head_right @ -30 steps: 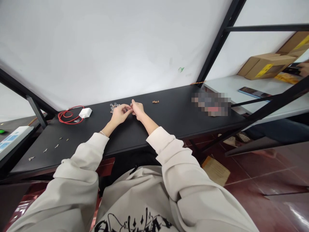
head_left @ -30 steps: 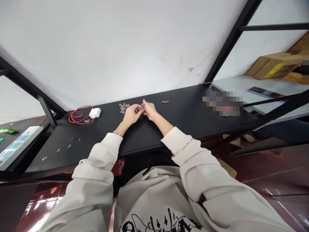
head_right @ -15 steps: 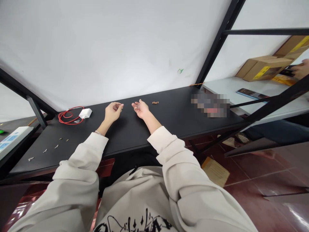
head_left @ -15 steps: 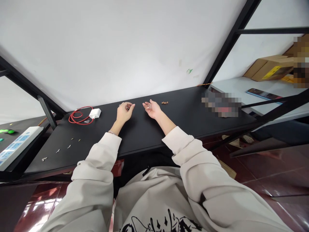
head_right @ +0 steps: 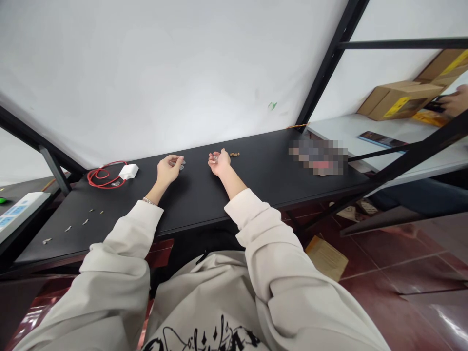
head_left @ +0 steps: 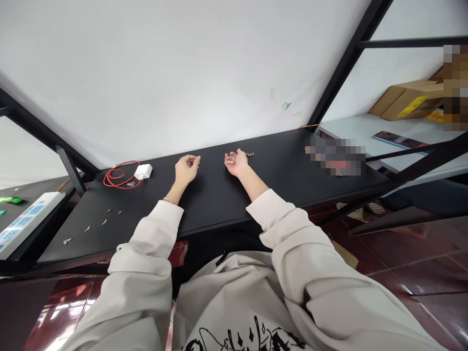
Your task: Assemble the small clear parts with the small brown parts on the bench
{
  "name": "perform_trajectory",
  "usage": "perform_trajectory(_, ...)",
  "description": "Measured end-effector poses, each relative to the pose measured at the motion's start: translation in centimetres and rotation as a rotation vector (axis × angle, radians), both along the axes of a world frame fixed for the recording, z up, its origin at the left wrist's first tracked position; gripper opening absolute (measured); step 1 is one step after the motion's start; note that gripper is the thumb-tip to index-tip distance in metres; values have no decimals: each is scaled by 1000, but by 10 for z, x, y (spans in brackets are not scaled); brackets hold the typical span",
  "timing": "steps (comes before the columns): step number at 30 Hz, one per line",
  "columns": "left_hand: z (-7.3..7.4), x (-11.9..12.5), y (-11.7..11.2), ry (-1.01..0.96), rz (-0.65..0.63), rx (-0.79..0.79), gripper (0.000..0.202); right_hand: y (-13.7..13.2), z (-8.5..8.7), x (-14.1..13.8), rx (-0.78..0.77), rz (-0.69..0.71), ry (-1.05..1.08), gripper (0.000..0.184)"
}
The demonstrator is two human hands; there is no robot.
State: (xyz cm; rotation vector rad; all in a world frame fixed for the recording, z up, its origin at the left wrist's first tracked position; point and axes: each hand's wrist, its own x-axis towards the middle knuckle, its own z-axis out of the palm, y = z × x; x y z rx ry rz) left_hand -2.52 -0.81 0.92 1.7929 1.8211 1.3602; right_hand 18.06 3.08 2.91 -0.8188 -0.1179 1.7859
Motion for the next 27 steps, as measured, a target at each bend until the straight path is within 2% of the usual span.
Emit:
perform_trajectory(8, -1, 1, 1, -10, 8, -2, 32, 4, -1, 3, 92, -47, -21, 30)
perform_trajectory(12, -2, 0, 2, -5, 2, -16, 32, 2, 0, 4, 73, 26, -37, 29)
perform_trajectory(18, -2, -1, 2, 73, 19, -59, 28, -2, 0, 2, 107, 134, -56, 38)
perform_trajectory(23, -1, -4, 0, 214, 52, -170, 17, -2, 2, 2, 49, 80, -51, 41)
perform_trajectory(27, -3, -8, 3, 301, 102, -233, 25, 0, 4, 1, 44, 20, -55, 32)
